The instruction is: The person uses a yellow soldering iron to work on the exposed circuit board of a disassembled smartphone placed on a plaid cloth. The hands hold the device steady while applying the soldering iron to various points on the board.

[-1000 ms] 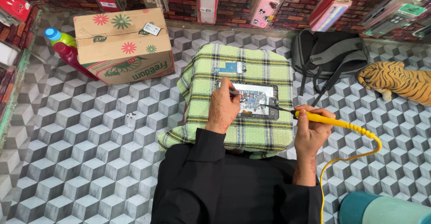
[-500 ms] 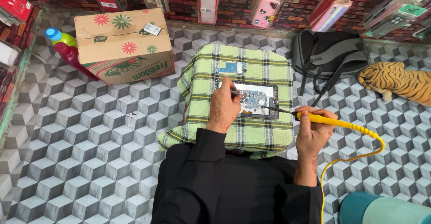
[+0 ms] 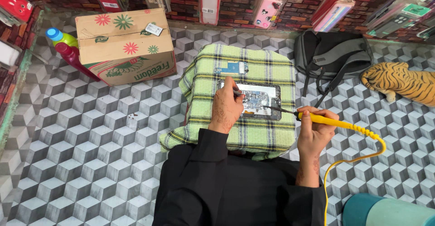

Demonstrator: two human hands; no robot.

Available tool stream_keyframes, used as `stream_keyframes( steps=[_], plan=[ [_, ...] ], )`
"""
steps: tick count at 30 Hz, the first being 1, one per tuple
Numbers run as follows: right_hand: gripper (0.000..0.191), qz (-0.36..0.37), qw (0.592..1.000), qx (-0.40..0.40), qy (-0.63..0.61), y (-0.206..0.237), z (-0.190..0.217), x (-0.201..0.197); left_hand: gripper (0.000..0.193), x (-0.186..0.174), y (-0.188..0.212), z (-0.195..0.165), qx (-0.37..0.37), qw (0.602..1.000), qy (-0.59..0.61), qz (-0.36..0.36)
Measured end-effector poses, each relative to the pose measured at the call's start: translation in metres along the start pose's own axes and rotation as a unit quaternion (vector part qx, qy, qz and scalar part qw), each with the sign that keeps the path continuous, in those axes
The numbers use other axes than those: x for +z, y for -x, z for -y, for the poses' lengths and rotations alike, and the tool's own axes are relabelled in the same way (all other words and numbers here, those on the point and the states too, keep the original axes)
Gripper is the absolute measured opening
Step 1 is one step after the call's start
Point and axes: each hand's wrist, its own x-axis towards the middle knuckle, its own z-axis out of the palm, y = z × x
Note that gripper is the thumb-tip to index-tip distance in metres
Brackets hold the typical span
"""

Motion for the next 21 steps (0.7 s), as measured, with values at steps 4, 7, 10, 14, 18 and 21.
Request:
stream_keyframes(
  steps=[4, 7, 10, 14, 18, 21],
  plan=[
    [0.028, -0.003, 1.0, 0.0, 0.009, -0.0001, -0.0002, -0.0016, 0.031, 0.0005, -0.001, 0.0011, 0.004, 1.0, -0.003, -0.006],
    [0.027, -0.004, 1.0, 0.004, 0.001, -0.0009, -0.0001, -0.0019, 0.031, 0.0007, -0.0016, 0.0018, 0.001, 1.0, -0.009, -0.002],
    [0.028, 0.0, 1.0, -0.003, 0.005, -0.0004, -0.0009, 0.0008, 0.03, 0.0011, -0.001, 0.0025, 0.009, 1.0, -0.001, -0.003],
    [0.028, 0.004, 1.0, -0.001, -0.002, 0.0001, -0.0002, 0.0004, 0.03, 0.0011, -0.0007, 0.0029, 0.007, 1.0, 0.003, 0.0],
    [0.028, 0.002, 1.0, -0.006, 0.011, -0.0009, -0.0003, -0.0006, 0.031, 0.0003, 0.0006, 0.0028, 0.014, 1.0, 0.007, -0.006],
    [0.028, -0.005, 0.999, -0.008, 0.032, -0.001, -0.0003, -0.002, 0.031, -0.0006, 0.001, 0.0036, 0.021, 1.0, 0.007, -0.01]
  ],
)
